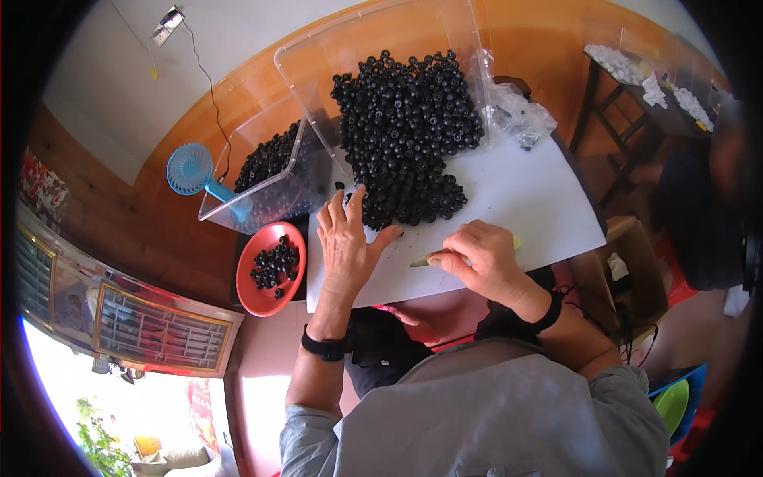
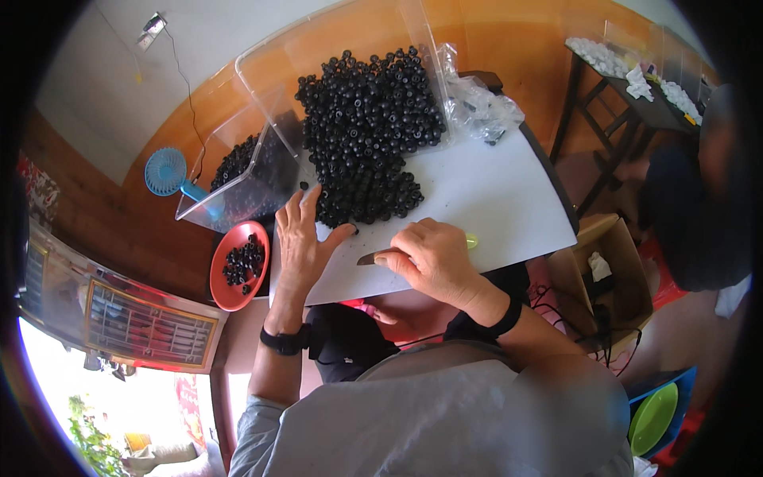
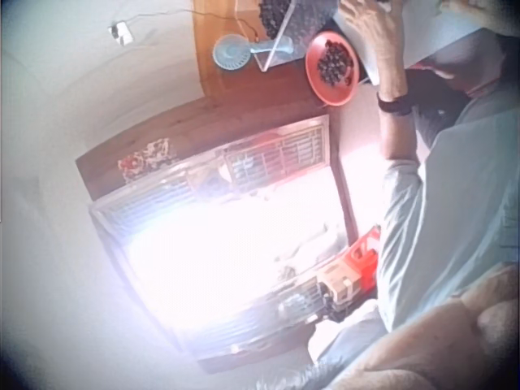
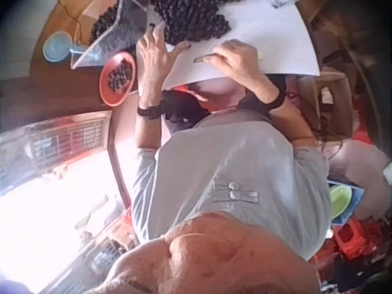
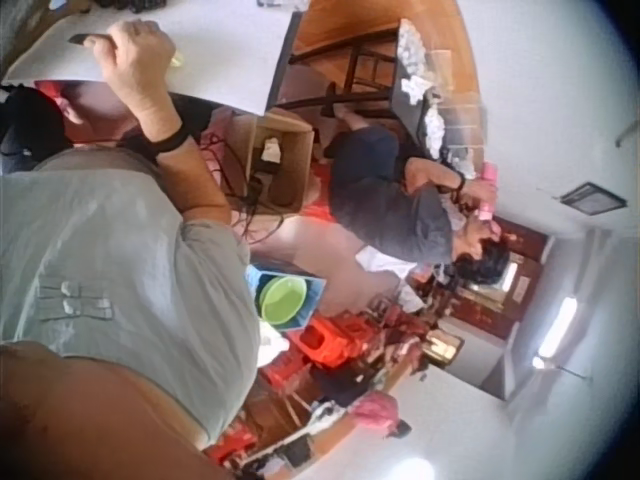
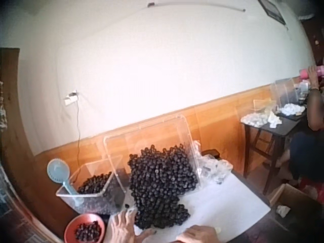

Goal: Trim and sort small black components into a container.

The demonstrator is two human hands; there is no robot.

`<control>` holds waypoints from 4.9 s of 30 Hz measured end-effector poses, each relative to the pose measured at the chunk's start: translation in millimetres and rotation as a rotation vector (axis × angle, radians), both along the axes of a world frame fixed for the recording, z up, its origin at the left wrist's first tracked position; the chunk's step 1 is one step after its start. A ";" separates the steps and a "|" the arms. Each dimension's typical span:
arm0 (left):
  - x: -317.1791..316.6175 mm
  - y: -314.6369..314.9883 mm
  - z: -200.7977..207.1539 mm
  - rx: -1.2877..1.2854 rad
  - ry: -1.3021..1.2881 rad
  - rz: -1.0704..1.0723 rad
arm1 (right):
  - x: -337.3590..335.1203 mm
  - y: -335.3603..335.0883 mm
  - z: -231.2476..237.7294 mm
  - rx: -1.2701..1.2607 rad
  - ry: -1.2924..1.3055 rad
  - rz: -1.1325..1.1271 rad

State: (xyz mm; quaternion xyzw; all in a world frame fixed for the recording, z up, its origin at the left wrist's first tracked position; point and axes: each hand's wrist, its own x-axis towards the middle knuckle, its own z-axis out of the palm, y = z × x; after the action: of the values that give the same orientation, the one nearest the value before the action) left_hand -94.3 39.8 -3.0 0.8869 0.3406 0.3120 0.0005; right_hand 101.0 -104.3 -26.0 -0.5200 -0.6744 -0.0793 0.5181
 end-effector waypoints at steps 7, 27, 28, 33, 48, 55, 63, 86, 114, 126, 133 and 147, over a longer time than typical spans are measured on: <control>8.4 17.0 -21.8 -0.187 0.041 0.097 | -1.7 0.2 -4.8 0.002 -0.057 -0.036; 21.7 60.5 -9.1 -0.257 0.043 0.220 | -0.6 -1.1 -8.8 0.011 -0.095 -0.039; 19.3 54.2 -7.0 -0.302 0.051 0.165 | -0.1 -0.5 -10.3 0.009 -0.117 -0.045; 3.3 22.3 -8.6 -0.338 0.016 0.012 | -0.6 -1.2 -7.3 -0.006 -0.131 -0.041; -49.3 -36.1 -11.1 -0.394 -0.322 -0.076 | -3.8 0.1 -6.0 -0.010 -0.186 -0.056; -72.9 -33.6 -20.2 -0.195 -0.253 0.019 | -4.8 0.3 -5.8 0.008 -0.205 -0.067; -64.5 -30.4 -16.4 -0.083 -0.203 -0.025 | -5.7 -0.1 -5.0 0.003 -0.205 -0.062; -68.4 -45.5 -21.1 0.093 -0.180 0.042 | -2.1 -16.9 -10.5 -0.052 -0.611 -0.144; -13.9 -61.5 -34.4 -1.457 -1.165 -0.639 | -14.5 1.0 22.7 -0.374 0.347 0.043; -13.3 -66.3 -29.0 -1.420 -1.064 -0.545 | -19.7 6.0 13.2 -0.341 0.233 -0.014; -12.3 -66.4 -29.8 -1.347 -1.033 -0.575 | -18.9 7.0 14.9 -0.348 0.147 -0.062; -12.0 -71.5 -25.0 -1.350 -1.026 -0.494 | -13.0 5.4 10.7 -0.334 0.095 0.024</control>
State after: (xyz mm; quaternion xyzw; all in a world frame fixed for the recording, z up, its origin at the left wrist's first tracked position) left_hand -106.3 -31.7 -28.1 0.4962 0.2084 0.3950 0.7446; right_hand 88.0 -98.9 -15.3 -0.5938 -0.6591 0.0647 0.4570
